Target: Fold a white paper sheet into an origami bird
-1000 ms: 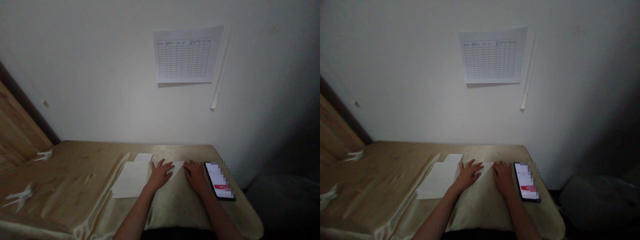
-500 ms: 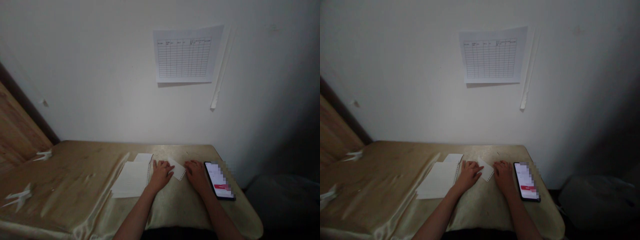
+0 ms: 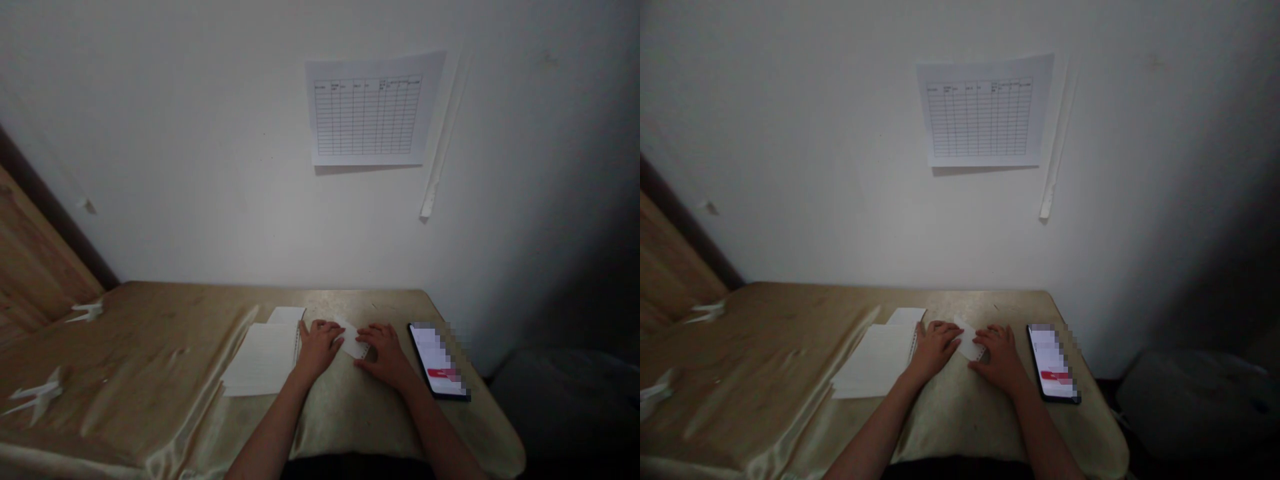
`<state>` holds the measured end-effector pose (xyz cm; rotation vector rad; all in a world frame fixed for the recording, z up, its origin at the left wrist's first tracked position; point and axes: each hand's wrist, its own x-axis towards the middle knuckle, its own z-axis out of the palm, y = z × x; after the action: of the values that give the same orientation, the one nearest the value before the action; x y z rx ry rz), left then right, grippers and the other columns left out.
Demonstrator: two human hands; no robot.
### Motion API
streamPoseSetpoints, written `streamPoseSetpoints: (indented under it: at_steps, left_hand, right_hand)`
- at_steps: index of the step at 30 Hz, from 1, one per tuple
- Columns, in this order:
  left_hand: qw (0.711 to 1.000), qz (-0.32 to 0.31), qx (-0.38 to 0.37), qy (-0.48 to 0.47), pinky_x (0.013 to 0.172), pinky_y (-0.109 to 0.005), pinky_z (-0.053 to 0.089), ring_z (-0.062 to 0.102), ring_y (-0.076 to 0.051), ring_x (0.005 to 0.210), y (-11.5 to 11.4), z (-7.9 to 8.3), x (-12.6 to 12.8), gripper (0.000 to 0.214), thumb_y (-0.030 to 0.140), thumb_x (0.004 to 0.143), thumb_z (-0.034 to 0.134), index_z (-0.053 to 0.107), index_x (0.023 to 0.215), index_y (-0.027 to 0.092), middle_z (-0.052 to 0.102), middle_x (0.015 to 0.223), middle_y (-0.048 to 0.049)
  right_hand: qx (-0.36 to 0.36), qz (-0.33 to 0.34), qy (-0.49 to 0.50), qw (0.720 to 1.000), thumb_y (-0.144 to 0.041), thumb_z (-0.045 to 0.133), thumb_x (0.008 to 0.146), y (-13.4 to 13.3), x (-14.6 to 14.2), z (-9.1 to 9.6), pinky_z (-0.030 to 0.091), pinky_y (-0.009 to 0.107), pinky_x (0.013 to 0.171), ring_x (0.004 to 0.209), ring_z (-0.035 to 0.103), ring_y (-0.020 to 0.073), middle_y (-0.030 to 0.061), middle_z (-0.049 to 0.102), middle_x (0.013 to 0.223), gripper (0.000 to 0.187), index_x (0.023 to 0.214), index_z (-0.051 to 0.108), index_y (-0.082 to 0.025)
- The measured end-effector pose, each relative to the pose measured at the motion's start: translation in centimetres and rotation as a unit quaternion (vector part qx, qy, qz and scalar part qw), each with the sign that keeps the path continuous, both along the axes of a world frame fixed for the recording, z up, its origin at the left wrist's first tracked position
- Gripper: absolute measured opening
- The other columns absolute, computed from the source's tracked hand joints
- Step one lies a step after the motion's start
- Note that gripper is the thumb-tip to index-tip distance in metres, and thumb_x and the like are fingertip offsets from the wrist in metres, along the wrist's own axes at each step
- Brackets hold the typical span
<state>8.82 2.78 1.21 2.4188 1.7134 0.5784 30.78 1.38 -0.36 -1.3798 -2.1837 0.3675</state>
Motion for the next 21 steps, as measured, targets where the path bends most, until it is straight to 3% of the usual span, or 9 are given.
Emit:
streamPoseSetpoints:
  at_steps: [5,10,17,21]
  left_hand:
    - [1.000,0.017,-0.005,0.005,0.113,-0.069,0.008,0.045,-0.030,0.125,0.1,0.0,0.0,0.030,0.040,0.089,0.064,0.067,0.119,0.039,0.065,0.127,-0.0011]
    - [0.999,0.046,-0.011,0.007,0.111,-0.075,0.007,0.038,-0.035,0.134,0.0,-0.3,0.1,0.038,0.045,0.086,0.066,0.062,0.125,0.043,0.056,0.141,-0.0003]
    - [0.997,0.063,-0.023,0.036,0.111,-0.076,0.002,0.031,-0.037,0.141,-0.2,0.1,0.3,0.041,0.047,0.088,0.061,0.059,0.129,0.045,0.051,0.148,0.0011]
    - [0.998,0.051,-0.019,0.030,0.110,-0.077,0.000,0.034,-0.037,0.139,-0.4,0.3,0.2,0.042,0.050,0.087,0.061,0.059,0.129,0.045,0.052,0.146,-0.0004]
  right_hand:
    - [0.001,0.017,-0.006,1.000,-0.031,0.067,0.076,0.0,0.0,0.1,0.005,0.063,0.117,0.135,0.044,0.0292,0.0069,0.063,0.133,0.036,0.112,0.071,-0.028]
    - [0.030,0.018,-0.001,0.999,-0.021,0.058,0.079,0.2,-0.1,0.0,0.001,0.062,0.118,0.132,0.049,0.0246,0.0039,0.069,0.124,0.027,0.101,0.073,-0.028]
    - [0.049,-0.010,0.022,0.999,-0.023,0.052,0.089,0.6,0.2,-0.3,0.012,0.063,0.117,0.124,0.056,0.0241,0.0044,0.073,0.113,0.023,0.102,0.070,-0.026]
    - [0.044,-0.021,0.031,0.998,-0.025,0.053,0.091,1.0,0.6,-0.7,0.023,0.055,0.115,0.120,0.057,0.0241,0.0045,0.072,0.111,0.021,0.102,0.071,-0.027]
